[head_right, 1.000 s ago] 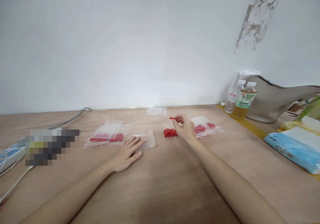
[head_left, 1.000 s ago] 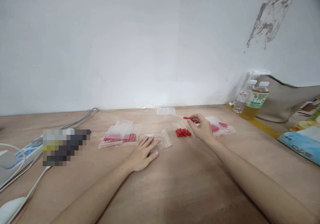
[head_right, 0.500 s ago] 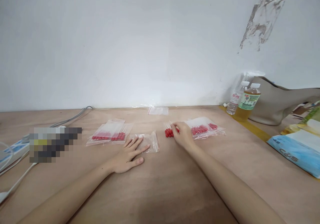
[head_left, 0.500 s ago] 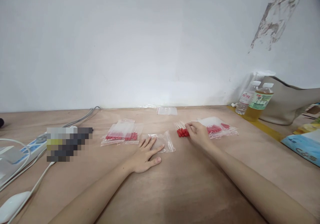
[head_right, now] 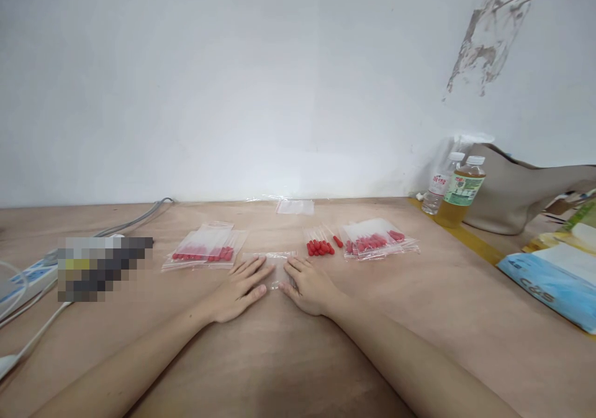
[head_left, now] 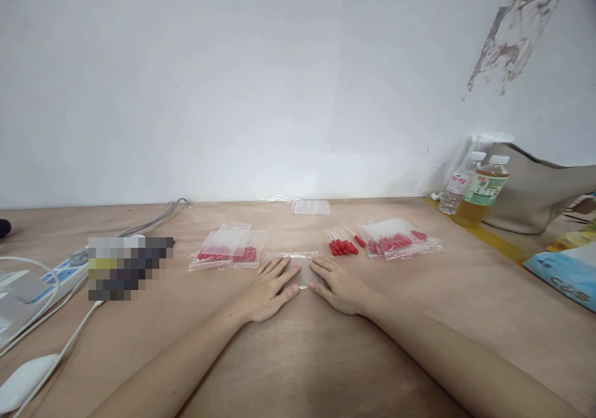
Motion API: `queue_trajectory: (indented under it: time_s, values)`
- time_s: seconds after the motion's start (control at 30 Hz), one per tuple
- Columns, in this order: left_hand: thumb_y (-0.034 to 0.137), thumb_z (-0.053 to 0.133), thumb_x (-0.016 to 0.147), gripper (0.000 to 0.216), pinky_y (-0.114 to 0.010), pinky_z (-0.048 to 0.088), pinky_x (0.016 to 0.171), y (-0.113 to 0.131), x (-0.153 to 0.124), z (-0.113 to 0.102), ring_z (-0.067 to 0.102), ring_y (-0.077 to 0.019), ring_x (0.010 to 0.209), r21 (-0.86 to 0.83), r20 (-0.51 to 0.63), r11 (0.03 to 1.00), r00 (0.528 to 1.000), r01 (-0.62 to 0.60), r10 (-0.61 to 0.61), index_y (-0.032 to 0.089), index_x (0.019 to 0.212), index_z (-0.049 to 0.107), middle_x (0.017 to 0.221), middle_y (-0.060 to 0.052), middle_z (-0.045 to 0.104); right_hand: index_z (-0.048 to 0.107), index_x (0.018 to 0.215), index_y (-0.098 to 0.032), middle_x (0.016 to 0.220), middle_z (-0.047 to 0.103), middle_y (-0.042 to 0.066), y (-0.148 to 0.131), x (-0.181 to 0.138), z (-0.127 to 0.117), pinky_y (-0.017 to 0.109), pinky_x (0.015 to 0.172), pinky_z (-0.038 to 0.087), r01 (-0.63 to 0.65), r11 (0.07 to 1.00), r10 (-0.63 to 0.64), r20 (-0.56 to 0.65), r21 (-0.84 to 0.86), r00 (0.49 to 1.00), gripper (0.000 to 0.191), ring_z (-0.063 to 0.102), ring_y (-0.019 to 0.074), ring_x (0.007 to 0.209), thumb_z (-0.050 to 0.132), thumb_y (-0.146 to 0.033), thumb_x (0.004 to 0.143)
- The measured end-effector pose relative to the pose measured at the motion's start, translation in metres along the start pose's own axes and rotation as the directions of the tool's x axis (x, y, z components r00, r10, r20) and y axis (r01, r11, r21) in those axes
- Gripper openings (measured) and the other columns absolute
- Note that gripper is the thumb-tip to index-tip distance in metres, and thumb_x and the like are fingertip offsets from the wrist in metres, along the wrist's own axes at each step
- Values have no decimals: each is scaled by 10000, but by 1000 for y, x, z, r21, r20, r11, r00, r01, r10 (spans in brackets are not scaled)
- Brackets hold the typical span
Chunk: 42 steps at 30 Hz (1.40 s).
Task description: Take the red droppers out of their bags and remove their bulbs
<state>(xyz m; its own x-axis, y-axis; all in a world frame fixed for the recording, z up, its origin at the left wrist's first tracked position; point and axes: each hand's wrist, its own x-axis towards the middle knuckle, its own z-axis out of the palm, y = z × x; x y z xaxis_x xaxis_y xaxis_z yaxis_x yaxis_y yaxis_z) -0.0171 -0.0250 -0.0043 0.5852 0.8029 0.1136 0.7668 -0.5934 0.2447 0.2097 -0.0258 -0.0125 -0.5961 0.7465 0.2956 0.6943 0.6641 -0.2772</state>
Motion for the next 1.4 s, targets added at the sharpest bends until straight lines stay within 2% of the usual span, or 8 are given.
queue_trajectory:
  time_s: [0.17, 0.47, 0.67, 0.8, 0.93, 1.03, 1.13, 1.4]
  values:
    - [292, 377, 858, 305, -344, 339, 940, -11, 13, -5, 462, -193, 1074, -110, -270, 992, 959, 53, -81, 191, 1101, 531, 1129, -77, 533, 472, 1211, -184, 1271, 451, 73, 2, -1, 4, 341, 998, 316, 138, 986, -135, -36, 94, 990, 386, 382, 180, 1184, 331, -307, 874]
    - [229, 531, 722, 246, -231, 405, 560, -25, 15, -18, 549, -135, 595, -277, -168, 930, 940, 243, -296, 181, 961, 506, 641, 27, 566, 514, 1101, -207, 1183, 466, 100, 3, 0, 8, 376, 903, 407, 127, 988, -99, -280, 84, 955, 286, 456, 190, 1078, 392, -285, 854]
    - [296, 518, 739, 343, -229, 381, 548, -83, 14, -69, 573, -145, 653, -188, -524, 809, 640, 556, -562, 193, 1059, 443, 749, 9, 594, 528, 1059, -192, 1167, 462, 105, 1, -2, 8, 374, 882, 419, 122, 992, -104, -315, 39, 943, 267, 473, 188, 1052, 403, -297, 847]
    - [269, 553, 704, 379, -286, 397, 627, -117, 7, -89, 574, -206, 756, -68, -512, 712, 588, 699, -626, 166, 1054, 452, 789, -36, 603, 541, 1033, -194, 1148, 464, 106, 1, -1, 8, 372, 871, 425, 120, 992, -102, -316, 38, 943, 254, 475, 187, 1047, 399, -297, 849]
    - [293, 531, 718, 273, -399, 356, 782, -102, -6, -83, 480, -288, 973, 268, -639, 793, 717, 546, -278, 178, 965, 524, 1042, -114, 527, 542, 1019, -194, 1134, 463, 107, 2, -1, 8, 373, 864, 427, 116, 992, -95, -328, 47, 940, 245, 471, 187, 1046, 399, -298, 849]
    - [242, 472, 758, 150, -380, 347, 821, -79, -21, -74, 475, -239, 966, 575, -277, 818, 938, -12, 209, 203, 872, 561, 1032, -72, 535, 539, 1007, -196, 1114, 473, 103, 2, -1, 7, 370, 867, 423, 133, 990, -109, -332, 48, 937, 230, 466, 186, 1050, 402, -292, 848]
    - [155, 430, 779, 168, -384, 335, 851, -68, -34, -66, 470, -227, 963, 649, -60, 726, 936, -228, 348, 187, 843, 582, 1011, -75, 551, 542, 1002, -197, 1131, 465, 103, 1, -2, 7, 369, 861, 423, 124, 992, -105, -331, 38, 938, 232, 475, 188, 1038, 402, -300, 847]
    - [127, 381, 836, 222, -381, 336, 861, -82, -21, -55, 479, -221, 922, 638, -37, 748, 964, -181, 264, 167, 753, 584, 936, -94, 571, 549, 993, -191, 1129, 471, 107, 1, -2, 8, 369, 849, 428, 121, 992, -103, -333, 36, 937, 234, 482, 191, 1029, 406, -302, 845]
